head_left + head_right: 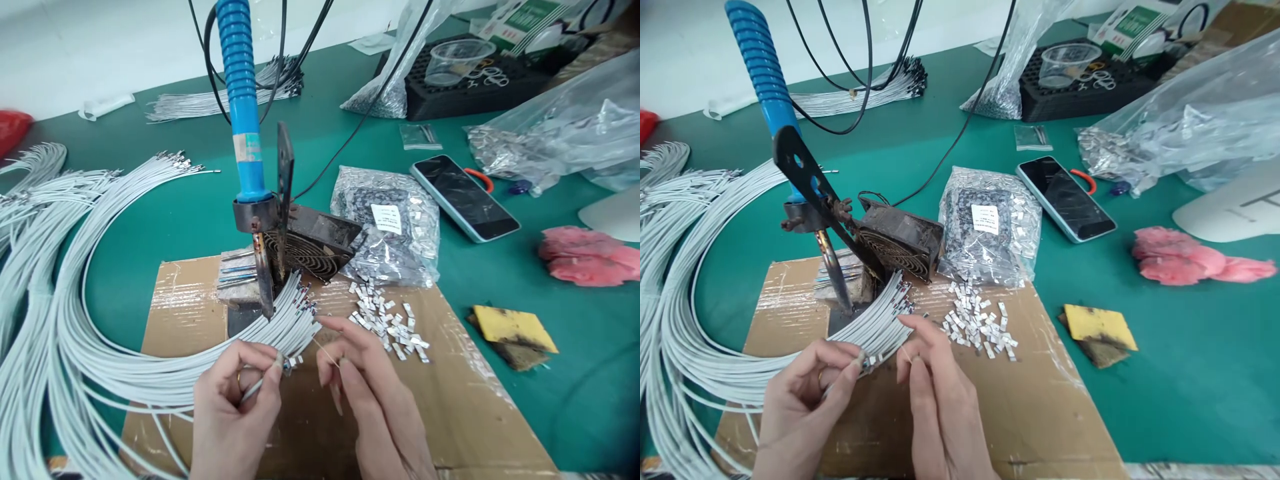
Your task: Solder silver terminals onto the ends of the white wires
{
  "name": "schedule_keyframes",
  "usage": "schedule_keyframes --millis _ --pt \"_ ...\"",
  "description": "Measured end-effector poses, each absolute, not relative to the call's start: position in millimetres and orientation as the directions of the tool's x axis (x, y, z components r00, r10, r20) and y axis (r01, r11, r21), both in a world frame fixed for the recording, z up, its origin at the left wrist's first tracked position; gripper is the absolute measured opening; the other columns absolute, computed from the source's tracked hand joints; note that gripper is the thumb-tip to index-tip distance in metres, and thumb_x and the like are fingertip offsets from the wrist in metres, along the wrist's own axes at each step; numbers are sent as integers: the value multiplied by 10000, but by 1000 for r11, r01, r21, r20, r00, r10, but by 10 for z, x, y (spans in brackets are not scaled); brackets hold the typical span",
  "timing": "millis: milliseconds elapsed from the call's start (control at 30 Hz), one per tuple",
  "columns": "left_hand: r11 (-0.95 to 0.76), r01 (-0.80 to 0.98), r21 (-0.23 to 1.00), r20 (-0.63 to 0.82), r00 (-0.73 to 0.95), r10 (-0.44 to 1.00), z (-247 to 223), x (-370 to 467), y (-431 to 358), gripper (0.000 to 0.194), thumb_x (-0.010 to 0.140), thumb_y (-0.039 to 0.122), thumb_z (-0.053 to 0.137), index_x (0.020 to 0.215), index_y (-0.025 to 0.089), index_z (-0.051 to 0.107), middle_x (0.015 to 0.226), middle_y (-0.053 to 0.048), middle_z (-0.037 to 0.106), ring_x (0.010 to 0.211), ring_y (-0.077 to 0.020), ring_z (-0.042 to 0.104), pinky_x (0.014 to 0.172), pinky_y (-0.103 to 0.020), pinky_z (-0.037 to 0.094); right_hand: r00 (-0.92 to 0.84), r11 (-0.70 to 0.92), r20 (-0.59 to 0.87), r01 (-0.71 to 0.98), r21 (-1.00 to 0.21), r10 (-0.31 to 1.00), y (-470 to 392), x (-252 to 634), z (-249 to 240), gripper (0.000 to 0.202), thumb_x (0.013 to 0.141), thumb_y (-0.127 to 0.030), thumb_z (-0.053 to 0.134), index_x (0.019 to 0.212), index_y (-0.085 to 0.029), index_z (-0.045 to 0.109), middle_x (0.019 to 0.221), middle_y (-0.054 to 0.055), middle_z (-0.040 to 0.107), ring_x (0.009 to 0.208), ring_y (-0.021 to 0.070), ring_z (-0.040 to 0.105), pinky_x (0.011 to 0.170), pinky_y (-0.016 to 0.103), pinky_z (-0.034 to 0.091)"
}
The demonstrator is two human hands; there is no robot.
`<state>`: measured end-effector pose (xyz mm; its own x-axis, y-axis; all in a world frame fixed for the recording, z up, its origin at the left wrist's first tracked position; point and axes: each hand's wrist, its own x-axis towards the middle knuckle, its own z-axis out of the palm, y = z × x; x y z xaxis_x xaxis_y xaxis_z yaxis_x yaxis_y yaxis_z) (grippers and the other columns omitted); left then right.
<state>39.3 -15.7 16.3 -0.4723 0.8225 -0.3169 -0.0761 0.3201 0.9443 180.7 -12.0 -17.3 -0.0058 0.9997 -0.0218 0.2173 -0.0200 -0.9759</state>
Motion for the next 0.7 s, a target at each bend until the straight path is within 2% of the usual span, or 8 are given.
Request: schedule_keyframes --millis 33,100,167,233,333,433,533,700 --pt "316 -72 946 -310 -482 819 159 383 -145 151 629 157 838 595 178 692 732 15 717 476 -28 513 465 -93 390 -4 -42 -44 222 -974 999 -121 1794 -156 256 1109 -343 361 1299 -324 531 706 -56 603 536 152 533 519 251 435" --pt "311 -63 948 -300 -496 815 156 362 -121 143 632 159 832 599 180 695 738 9 723 499 -42 532 476 -103 403 30 -103 -99 268 -958 995 -116 1768 -108 160 1099 -331 359 1118 -306 516 710 -66 559 584 154 521 564 263 411" --pt "305 -60 951 -293 -502 814 157 346 -96 136 645 162 826 610 183 696 740 6 724 531 -58 554 490 -111 412 56 -122 -110 304 -945 992 -94 1748 -60 229 1085 -318 378 876 -276 461 702 -61 477 601 154 471 579 274 375" --pt "299 -60 952 -288 -499 817 160 337 -74 137 655 159 824 622 183 693 736 6 721 529 -62 538 483 -119 400 21 -61 -57 268 -962 998 -57 1735 -31 309 1075 -284 394 768 -255 395 710 -52 433 624 152 451 593 271 366" --pt "300 -52 953 -286 -489 824 158 333 -48 153 673 173 827 630 182 680 738 -2 722 515 -66 514 471 -135 391 1 35 36 173 -984 999 7 1717 -23 278 1030 -205 480 755 -249 476 872 -22 591 793 151 582 716 251 435" --pt "306 -34 951 -284 -482 829 155 333 -27 180 691 204 831 625 183 665 747 -12 726 515 -78 529 456 -147 393 18 33 36 124 -992 999 44 1689 -22 249 961 -152 582 735 -252 552 1096 13 724 997 189 703 882 283 486" --pt "307 -30 951 -282 -489 826 165 336 -2 179 697 206 829 627 182 666 751 -15 726 528 -80 538 449 -141 384 23 8 10 88 -996 1000 52 1655 -11 226 906 -136 648 732 -263 583 1068 11 790 964 196 765 885 283 528" --pt "305 -5 952 -262 -525 810 194 356 46 161 689 203 809 617 185 666 768 -22 728 601 -102 590 431 -133 356 42 -25 -21 88 -996 999 68 1618 9 208 900 -159 669 734 -272 612 1034 -15 830 925 175 805 868 248 564"
